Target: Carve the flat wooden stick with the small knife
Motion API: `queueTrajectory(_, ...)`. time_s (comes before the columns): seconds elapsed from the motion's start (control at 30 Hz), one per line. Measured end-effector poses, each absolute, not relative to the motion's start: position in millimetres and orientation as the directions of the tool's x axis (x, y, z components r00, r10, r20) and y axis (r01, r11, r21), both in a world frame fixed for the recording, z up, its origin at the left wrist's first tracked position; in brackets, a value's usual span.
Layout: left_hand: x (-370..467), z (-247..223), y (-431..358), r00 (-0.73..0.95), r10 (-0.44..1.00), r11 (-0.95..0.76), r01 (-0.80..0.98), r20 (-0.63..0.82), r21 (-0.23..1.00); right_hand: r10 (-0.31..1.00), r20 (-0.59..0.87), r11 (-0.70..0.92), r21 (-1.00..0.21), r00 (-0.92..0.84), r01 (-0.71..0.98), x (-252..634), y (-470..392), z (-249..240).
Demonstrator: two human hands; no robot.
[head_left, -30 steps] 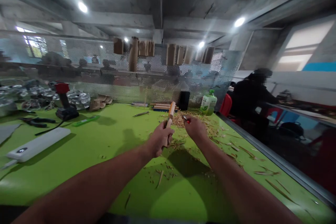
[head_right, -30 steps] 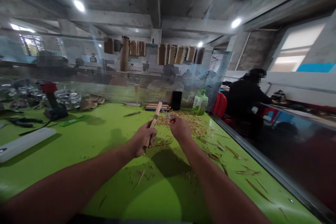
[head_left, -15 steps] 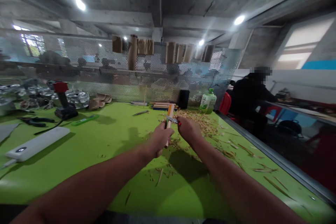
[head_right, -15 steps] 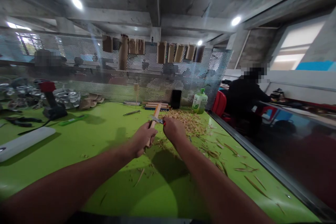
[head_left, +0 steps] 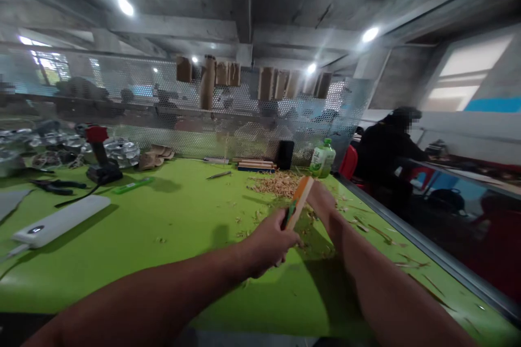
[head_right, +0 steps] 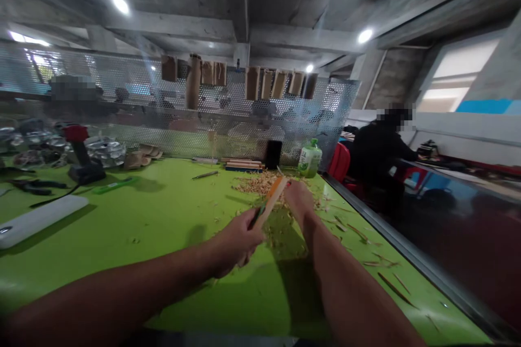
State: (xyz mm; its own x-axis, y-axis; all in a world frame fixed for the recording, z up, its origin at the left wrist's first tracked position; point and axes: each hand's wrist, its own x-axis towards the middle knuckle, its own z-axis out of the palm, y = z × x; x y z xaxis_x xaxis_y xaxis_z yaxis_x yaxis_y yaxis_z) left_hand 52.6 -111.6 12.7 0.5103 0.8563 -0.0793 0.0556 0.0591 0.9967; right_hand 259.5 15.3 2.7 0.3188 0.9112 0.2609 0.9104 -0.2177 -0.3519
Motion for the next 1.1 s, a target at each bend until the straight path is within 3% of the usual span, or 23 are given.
queueTrajectory(0.1, 47, 13, -92, 0.406, 0.911, 0.103, -0.037, -0.079, 0.994, 0.902, 0.256, -0.244, -0.363, 0.348, 0.899, 248, 18, 3)
queueTrajectory(0.23, 40, 11, -62, 0.263, 0.962, 0.081, -0.051, -0.065, 0.995, 0.914, 0.337, -0.111, -0.332, 0.228, 0.937, 217, 10, 1)
queueTrajectory(0.33, 39, 8, -52, 0.202, 0.979, 0.025, 0.008, -0.026, 1.000, 0.924, 0.380, 0.054, -0.211, 0.031, 0.976, 199, -3, -1)
queueTrajectory(0.43, 40, 6, -49, 0.160, 0.987, -0.003, 0.033, -0.002, 0.999, 0.922, 0.380, 0.120, -0.098, -0.074, 0.988, 189, -11, -1)
queueTrajectory(0.73, 42, 4, -46, 0.127, 0.992, -0.041, 0.177, 0.018, 0.983, 0.914, 0.393, 0.120, -0.021, -0.102, 0.993, 182, -17, 3)
queueTrajectory(0.9, 43, 4, -54, 0.177, 0.984, -0.012, 0.163, -0.017, 0.986, 0.932, 0.361, 0.067, -0.047, -0.046, 0.997, 188, -12, 5)
queueTrajectory(1.1, 45, 2, -56, 0.180, 0.982, -0.093, 0.191, 0.059, 0.977, 0.917, 0.395, 0.075, -0.054, -0.048, 0.996, 195, -10, 7)
